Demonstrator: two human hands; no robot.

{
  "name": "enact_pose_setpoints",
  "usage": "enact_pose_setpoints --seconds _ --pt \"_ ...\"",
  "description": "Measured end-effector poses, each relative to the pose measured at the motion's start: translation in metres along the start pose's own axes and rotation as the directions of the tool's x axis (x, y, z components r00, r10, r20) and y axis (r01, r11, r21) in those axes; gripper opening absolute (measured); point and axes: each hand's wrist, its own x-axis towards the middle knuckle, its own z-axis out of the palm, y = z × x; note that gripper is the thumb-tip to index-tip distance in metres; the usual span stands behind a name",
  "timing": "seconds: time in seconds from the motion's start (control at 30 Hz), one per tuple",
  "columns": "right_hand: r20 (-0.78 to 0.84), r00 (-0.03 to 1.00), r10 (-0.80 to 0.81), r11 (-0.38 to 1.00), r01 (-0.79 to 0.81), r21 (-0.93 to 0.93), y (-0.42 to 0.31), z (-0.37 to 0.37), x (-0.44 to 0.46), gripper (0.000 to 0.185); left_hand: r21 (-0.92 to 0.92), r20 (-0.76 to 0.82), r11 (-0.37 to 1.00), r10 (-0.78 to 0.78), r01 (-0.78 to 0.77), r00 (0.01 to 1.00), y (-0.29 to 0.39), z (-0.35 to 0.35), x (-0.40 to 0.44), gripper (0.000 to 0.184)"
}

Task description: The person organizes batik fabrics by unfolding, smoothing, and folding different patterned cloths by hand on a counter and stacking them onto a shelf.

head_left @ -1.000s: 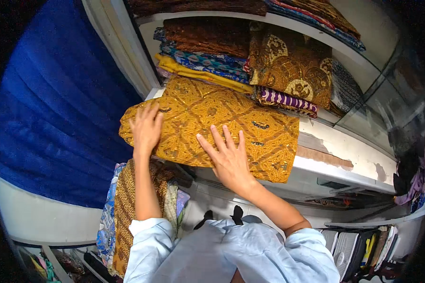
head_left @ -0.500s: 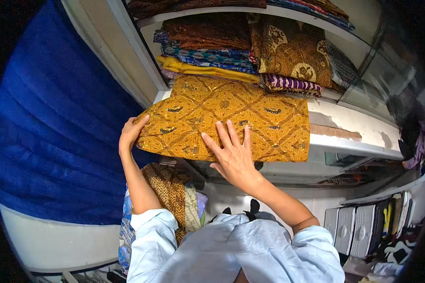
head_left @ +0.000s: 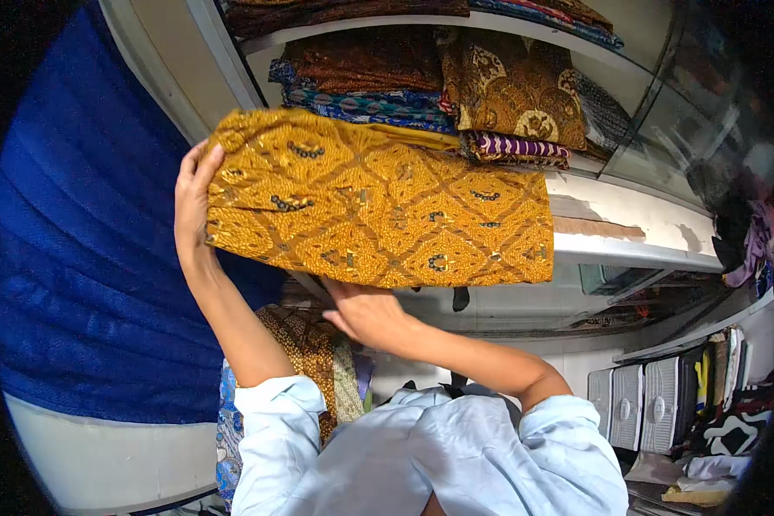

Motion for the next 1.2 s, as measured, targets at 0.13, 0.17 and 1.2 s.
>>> enact_pose_setpoints --seconds 0.13,0.17,1.2 --pt "0.08 0.988 0.135 0.991 -0.136 0.012 0.041 -0.041 0.013 0.039 -0.305 0.058 0.95 0.085 -0.063 0.995 0.029 0.028 -0.007 0.042" --pt "-0.025 0.988 0.155 0.983 -0.151 0.107 0.051 -0.057 -0.002 0.039 -0.336 0.057 0.939 0.099 -0.074 0.993 0.031 0.032 -0.006 0.041" --pt "0.178 0.875 0.451 0.857 -0.48 0.186 0.1 -0.248 -0.059 0.05 0.826 0.472 0.277 0.137 -0.491 0.871 -0.075 0.241 -0.061 0.063"
